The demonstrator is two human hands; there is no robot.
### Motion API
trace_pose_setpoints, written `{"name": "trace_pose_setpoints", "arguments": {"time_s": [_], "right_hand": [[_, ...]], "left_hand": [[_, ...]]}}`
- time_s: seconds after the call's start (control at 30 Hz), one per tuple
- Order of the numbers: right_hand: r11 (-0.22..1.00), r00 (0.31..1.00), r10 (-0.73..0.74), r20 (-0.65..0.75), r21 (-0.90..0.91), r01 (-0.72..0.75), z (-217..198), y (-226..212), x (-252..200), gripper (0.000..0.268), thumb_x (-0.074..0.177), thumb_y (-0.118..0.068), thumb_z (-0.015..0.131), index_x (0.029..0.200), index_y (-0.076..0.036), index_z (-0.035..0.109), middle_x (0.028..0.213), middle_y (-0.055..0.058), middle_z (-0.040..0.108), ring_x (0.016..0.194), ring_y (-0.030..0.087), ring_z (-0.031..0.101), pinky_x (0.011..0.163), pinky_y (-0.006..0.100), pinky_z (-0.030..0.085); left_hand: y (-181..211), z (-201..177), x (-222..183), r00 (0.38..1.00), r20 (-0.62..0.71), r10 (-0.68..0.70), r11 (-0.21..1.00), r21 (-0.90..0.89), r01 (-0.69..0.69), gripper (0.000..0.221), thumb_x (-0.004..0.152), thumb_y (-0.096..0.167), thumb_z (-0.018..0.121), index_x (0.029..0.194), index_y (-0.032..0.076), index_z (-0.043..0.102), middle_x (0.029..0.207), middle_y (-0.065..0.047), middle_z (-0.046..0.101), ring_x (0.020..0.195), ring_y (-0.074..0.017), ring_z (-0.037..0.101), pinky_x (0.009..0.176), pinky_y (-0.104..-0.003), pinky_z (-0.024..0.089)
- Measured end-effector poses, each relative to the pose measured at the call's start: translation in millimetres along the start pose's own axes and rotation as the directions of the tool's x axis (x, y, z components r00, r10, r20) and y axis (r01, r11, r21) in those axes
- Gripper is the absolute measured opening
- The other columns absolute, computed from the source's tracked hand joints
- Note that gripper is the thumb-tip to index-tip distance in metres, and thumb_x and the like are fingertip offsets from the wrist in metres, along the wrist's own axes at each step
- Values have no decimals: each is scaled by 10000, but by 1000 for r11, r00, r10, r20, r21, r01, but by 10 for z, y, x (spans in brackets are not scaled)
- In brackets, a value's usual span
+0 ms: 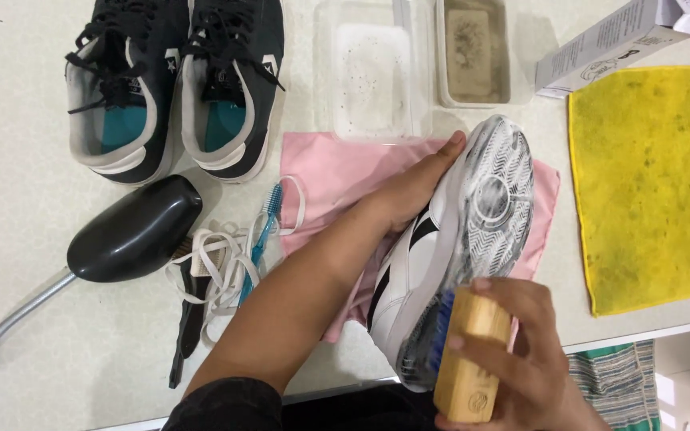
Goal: A person is vigorously scrubbing the sole of a white sneaker using a cleaning brush and soapy water on a workbench.
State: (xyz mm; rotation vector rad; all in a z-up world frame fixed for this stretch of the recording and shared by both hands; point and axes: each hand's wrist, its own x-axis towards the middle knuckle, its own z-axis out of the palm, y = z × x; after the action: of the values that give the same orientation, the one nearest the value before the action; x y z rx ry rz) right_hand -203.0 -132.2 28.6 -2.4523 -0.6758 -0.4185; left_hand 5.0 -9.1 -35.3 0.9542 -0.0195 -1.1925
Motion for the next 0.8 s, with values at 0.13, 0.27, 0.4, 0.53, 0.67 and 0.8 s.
{"name": "trace_pose_setpoints", "arguments": {"time_s": [0.13, 0.27, 0.4, 0.53, 0.67, 0.8], "right_hand": [[983, 992, 96, -83, -148, -107, 3, 253, 7, 818, 657, -666, 841, 1202, -97, 622, 1366, 296, 446, 1263, 487, 549, 1000, 553, 537], [941, 930, 251, -270, -156, -299, -63, 377, 304, 698, 825, -458, 750, 1301, 25, 585, 1439, 322, 464, 1317, 455, 505, 1081, 541, 463], [929, 943, 304, -133, -178, -325, 63, -107, -57, 875, 609, -635, 747, 1265, -71, 615, 1439, 370, 484, 1350, 538, 562, 1099, 572, 469], [589, 794, 607, 35, 651, -478, 193, -362, -159, 395, 818, -264, 749, 1176, -153, 625, 1192, 260, 588, 932, 403, 698, 680, 469, 623], [933, 941, 293, -169, -166, -321, 27, 333, 76, 820, 588, -516, 778, 1213, -12, 610, 1428, 315, 423, 1336, 510, 505, 1091, 567, 437], [936, 932, 304, -198, -120, -330, 58, 139, 90, 748, 665, -480, 807, 1228, -34, 599, 1442, 334, 457, 1339, 493, 523, 1111, 558, 435]], "left_hand": [[115, 65, -123, 996, -80, -43, 997, 55, 47, 927, 778, 705, 337, 1476, 133, 548, 1314, -169, 695, 1232, -311, 642, 1136, -382, 433], [197, 139, -236, 983, -162, -82, 984, 143, 106, 925, 757, 715, 304, 1453, 178, 591, 1300, -147, 721, 1221, -289, 662, 1122, -364, 439], [135, 87, -156, 983, -159, -94, 984, 133, 115, 947, 740, 728, 311, 1455, 170, 585, 1325, -163, 704, 1244, -311, 643, 1138, -386, 420], [73, 54, -82, 996, -79, -34, 995, 90, 41, 934, 781, 708, 314, 1488, 137, 526, 1379, -175, 661, 1284, -321, 609, 1157, -399, 405], [99, 92, -144, 993, -109, -33, 999, 3, 34, 880, 801, 667, 375, 1484, 142, 552, 1328, -137, 688, 1217, -265, 643, 1104, -357, 460], [152, 111, -181, 981, -183, -65, 993, 86, 82, 887, 773, 700, 343, 1418, 155, 614, 1282, -150, 720, 1197, -275, 664, 1097, -348, 455]]}}
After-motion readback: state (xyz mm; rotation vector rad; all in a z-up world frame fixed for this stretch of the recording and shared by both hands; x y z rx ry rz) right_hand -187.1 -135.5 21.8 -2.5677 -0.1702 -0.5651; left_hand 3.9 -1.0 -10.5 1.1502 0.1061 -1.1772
